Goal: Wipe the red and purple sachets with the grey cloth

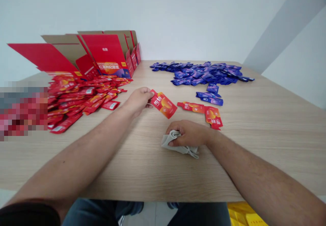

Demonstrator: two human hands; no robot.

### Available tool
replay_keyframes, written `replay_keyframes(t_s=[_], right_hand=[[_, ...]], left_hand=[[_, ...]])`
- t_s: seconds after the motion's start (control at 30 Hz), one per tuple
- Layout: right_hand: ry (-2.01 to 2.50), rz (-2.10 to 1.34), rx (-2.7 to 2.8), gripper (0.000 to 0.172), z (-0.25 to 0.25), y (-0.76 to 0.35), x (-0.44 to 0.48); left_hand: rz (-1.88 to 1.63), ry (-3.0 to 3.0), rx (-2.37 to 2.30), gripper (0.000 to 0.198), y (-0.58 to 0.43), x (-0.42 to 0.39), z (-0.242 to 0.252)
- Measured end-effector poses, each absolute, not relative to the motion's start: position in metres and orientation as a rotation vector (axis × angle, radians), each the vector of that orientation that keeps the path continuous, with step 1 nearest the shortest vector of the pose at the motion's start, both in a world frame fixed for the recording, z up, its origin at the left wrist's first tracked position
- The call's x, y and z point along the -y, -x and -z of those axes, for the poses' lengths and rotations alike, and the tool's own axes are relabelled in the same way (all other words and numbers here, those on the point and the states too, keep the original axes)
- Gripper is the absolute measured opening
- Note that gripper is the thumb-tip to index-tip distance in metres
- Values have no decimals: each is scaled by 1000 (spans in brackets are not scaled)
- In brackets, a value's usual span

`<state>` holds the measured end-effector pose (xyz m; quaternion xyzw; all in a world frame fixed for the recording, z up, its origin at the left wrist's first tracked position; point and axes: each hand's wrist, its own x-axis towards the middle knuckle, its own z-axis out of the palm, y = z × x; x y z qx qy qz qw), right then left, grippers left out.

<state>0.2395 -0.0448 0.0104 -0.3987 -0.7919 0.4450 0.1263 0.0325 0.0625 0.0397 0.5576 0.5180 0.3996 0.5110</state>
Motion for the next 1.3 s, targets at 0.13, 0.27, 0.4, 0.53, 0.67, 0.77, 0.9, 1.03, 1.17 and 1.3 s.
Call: replay_keyframes(t_s=[0.13, 0.27, 0.4, 0.53, 0.67, 0.77, 0.9, 1.03, 1.17, 1.3], right_hand=[[982, -1530, 2425, 20, -17, -233, 56], [857, -1637, 2439, 24, -22, -228, 63], [930, -1515, 2348, 26, -22, -232, 58], [1017, -1378, 2161, 28, -15, -236, 50], [1183, -1222, 1980, 34, -16, -230, 41], [1281, -942, 2016, 33, -29, -221, 35], [1175, -421, 2247, 21, -48, -205, 29], [1052, -85, 2333, 22, -37, -191, 29], [1014, -19, 2346, 24, -7, -182, 34], [950, -162, 2476, 26, -2, -179, 45]], left_hand=[[-911, -1559, -1299, 16, 0, -34, -26], [-865, -1613, -1282, 18, 8, -22, -4], [-822, -1580, -1250, 18, 6, -19, 8], [-706, -1731, -1283, 24, 8, -18, 8], [-695, -1745, -1251, 27, 10, -22, 10], [-690, -1700, -1226, 27, 10, -25, 13], [-647, -1602, -1190, 28, 8, -25, 14], [-653, -1503, -1127, 26, 6, -25, 12], [-643, -1389, -1144, 15, 4, -26, 10], [-631, -1508, -1185, 25, 5, -27, 9]])
